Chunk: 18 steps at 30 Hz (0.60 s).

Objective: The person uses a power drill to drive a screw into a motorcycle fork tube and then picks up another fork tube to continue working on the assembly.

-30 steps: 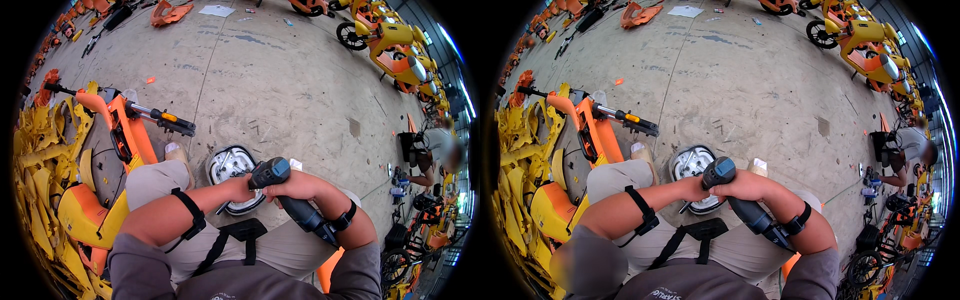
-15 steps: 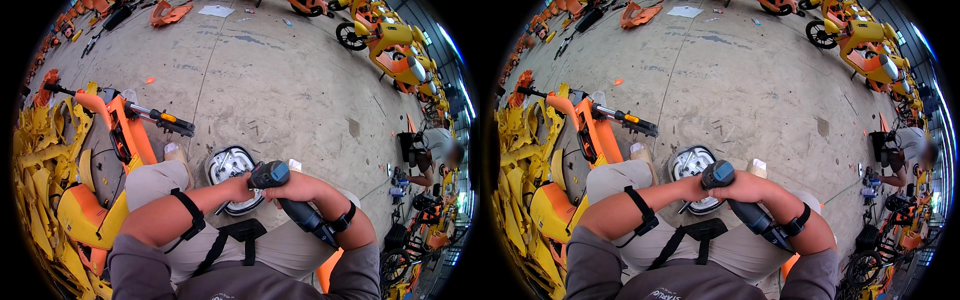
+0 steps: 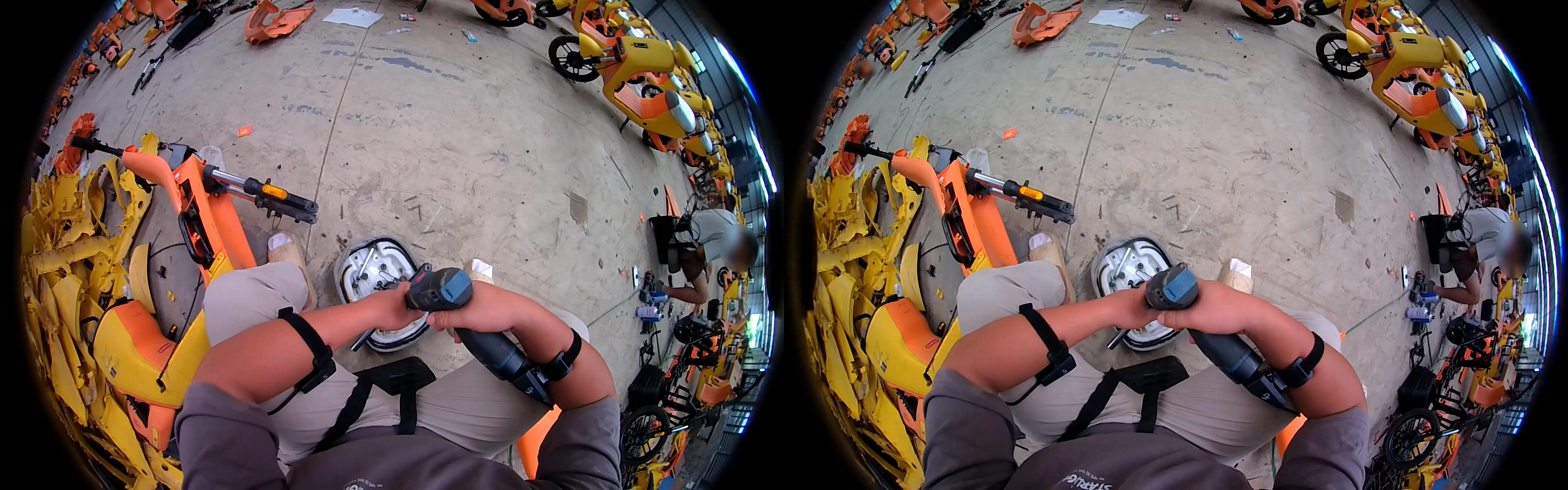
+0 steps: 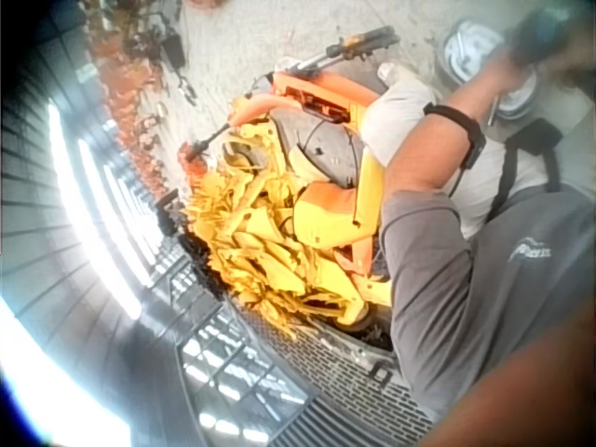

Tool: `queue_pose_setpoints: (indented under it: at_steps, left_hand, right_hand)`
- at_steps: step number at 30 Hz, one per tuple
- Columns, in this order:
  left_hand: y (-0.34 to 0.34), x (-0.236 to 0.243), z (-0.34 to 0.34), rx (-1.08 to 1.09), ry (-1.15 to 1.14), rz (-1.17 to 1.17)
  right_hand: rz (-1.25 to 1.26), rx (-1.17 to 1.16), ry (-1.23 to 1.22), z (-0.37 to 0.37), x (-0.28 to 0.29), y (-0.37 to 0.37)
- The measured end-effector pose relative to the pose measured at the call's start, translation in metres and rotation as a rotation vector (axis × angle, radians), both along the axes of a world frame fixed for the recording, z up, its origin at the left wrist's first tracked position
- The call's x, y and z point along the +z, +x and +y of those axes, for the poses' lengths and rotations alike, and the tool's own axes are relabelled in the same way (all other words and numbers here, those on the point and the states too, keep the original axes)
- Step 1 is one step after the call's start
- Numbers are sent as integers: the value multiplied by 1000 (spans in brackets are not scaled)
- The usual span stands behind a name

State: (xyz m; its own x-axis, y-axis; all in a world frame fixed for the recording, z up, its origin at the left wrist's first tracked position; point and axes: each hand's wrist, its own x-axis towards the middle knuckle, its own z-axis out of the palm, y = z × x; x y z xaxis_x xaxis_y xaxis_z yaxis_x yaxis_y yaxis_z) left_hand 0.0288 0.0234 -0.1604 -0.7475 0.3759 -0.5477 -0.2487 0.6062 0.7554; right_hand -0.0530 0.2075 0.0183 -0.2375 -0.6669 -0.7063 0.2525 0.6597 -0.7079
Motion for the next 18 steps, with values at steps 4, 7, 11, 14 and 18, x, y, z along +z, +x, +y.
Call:
queue_pose_setpoints:
  at_steps: [4, 7, 11, 14, 18]
  left_hand:
    - [-2, 15, -1, -12, -13, 11]
    - [-4, 24, -1, -18, -39, -22]
    - [-3, 16, -2, -16, -19, -2]
    - [-4, 13, 0, -7, 2, 37]
    - [-6, 4, -2, -45, -10, 29]
  right_hand:
    - [22, 13, 7, 1, 1, 1]
    - [65, 27, -12, 0, 4, 1]
    - [123, 66, 7, -2, 8, 1]
    - [209, 67, -70, 5, -13, 3]
    - [349, 78, -113, 6, -11, 10]
